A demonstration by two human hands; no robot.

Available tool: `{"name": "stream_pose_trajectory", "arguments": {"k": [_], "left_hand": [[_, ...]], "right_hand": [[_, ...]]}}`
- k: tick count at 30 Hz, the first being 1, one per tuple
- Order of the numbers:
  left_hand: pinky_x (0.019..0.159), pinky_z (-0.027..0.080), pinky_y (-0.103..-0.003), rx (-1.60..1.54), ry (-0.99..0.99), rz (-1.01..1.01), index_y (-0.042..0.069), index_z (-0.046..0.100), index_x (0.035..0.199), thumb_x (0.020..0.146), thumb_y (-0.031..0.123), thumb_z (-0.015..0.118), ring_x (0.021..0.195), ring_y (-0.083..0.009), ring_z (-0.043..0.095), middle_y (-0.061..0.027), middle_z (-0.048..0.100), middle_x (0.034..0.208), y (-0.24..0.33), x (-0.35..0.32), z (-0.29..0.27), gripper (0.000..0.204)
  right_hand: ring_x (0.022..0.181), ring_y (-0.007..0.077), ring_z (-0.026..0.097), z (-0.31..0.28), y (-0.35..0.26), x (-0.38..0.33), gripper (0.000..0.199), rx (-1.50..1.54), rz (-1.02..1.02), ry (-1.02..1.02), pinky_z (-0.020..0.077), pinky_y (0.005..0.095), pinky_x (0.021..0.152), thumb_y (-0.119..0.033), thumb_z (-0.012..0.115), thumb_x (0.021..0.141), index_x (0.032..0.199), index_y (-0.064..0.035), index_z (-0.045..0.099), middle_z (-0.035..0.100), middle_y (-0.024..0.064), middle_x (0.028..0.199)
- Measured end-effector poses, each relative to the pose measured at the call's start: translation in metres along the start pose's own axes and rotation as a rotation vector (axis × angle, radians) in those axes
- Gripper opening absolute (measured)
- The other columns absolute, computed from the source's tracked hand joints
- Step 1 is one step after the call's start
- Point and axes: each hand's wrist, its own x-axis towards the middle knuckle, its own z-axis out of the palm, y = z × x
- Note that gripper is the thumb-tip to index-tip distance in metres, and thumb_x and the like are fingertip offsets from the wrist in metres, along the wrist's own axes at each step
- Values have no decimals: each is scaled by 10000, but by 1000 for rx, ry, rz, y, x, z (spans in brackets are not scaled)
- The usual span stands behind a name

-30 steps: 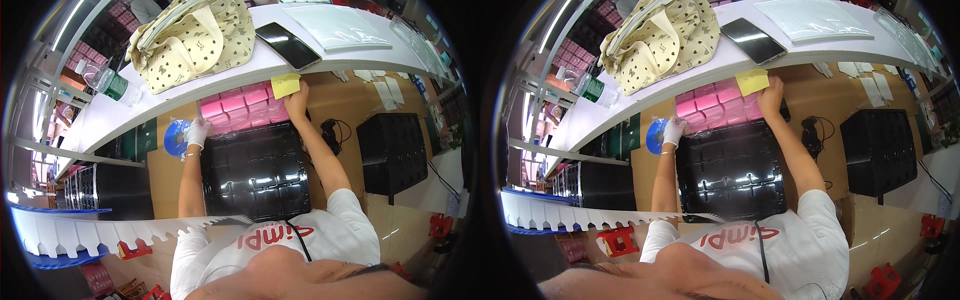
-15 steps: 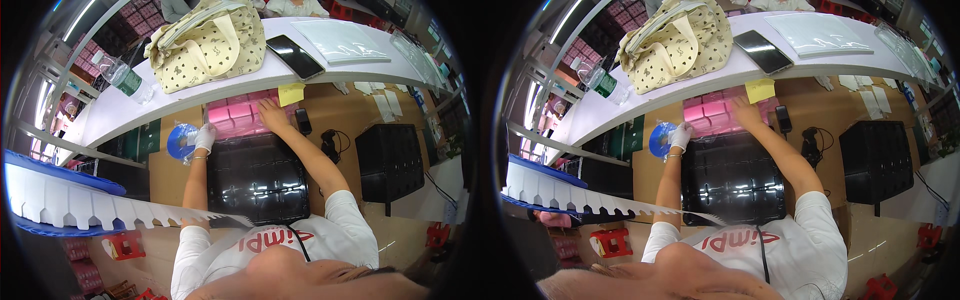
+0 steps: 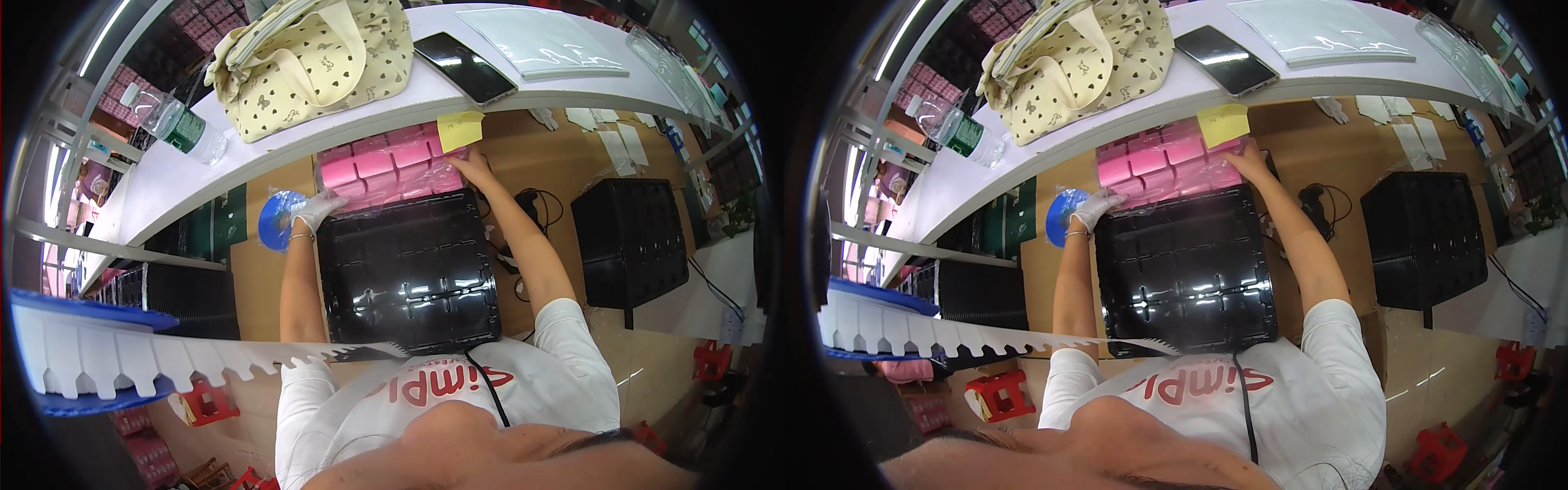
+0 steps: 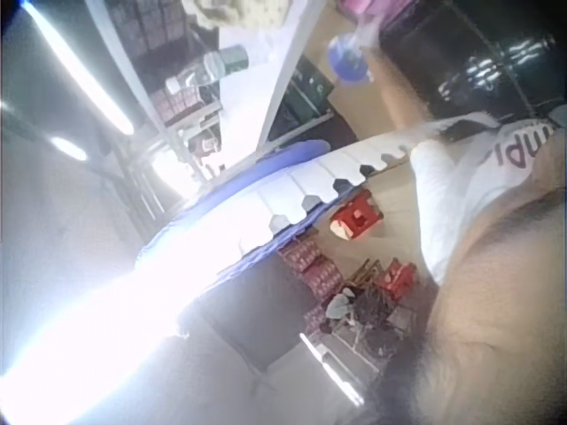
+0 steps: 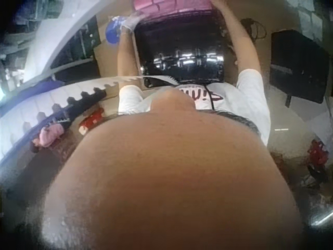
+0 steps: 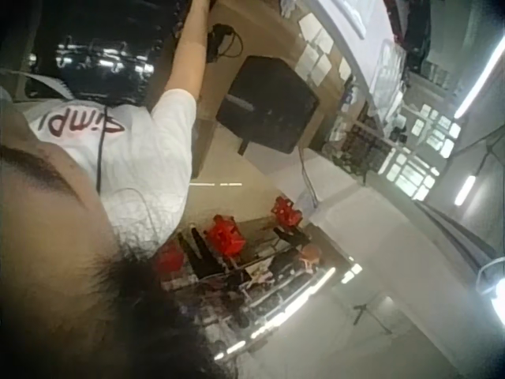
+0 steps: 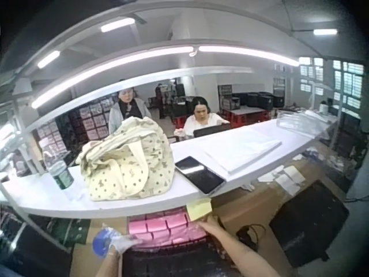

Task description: The person places pink plastic inserts into black trays and then wraps them with clear plastic film using a dispenser. The person repeats this process for multiple trays, stacking the finished units on the table.

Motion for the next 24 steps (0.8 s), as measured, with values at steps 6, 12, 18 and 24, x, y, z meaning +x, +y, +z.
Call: {"name": "stream_pose_trajectory", "arguments": {"k": [6,12,18,24], "left_hand": [[684,469,-259,365,106,-43,-30,645,992,844,207,723,723,-143,603,-82,681,877,-14,18,-4,290],[742,486,-297,362,49,-122,-40,666,1003,809,213,733,794,-180,636,-101,697,859,-4,0,-10,326],[802,498,-310,569,-33,-54,4,665,1048,833,283,675,893,-242,657,-140,697,930,4,0,-5,352],[850,497,-345,604,-350,-82,47,690,1032,816,341,638,990,-296,646,-156,687,1045,-29,20,-37,369]], "right_hand": [[911,321,657,11,55,19,378,-39,129,95,507,392,786,-254,707,682,972,-20,641,679,178,911],[887,329,664,3,55,-15,316,-39,152,-53,507,394,775,-209,671,707,973,-40,648,680,184,903],[944,290,627,9,37,-24,458,-97,281,-12,478,378,802,-224,646,738,1142,-20,577,649,177,1039],[805,210,622,14,24,-23,296,277,526,-277,490,338,709,-197,563,753,1003,-49,624,636,83,916]]}}
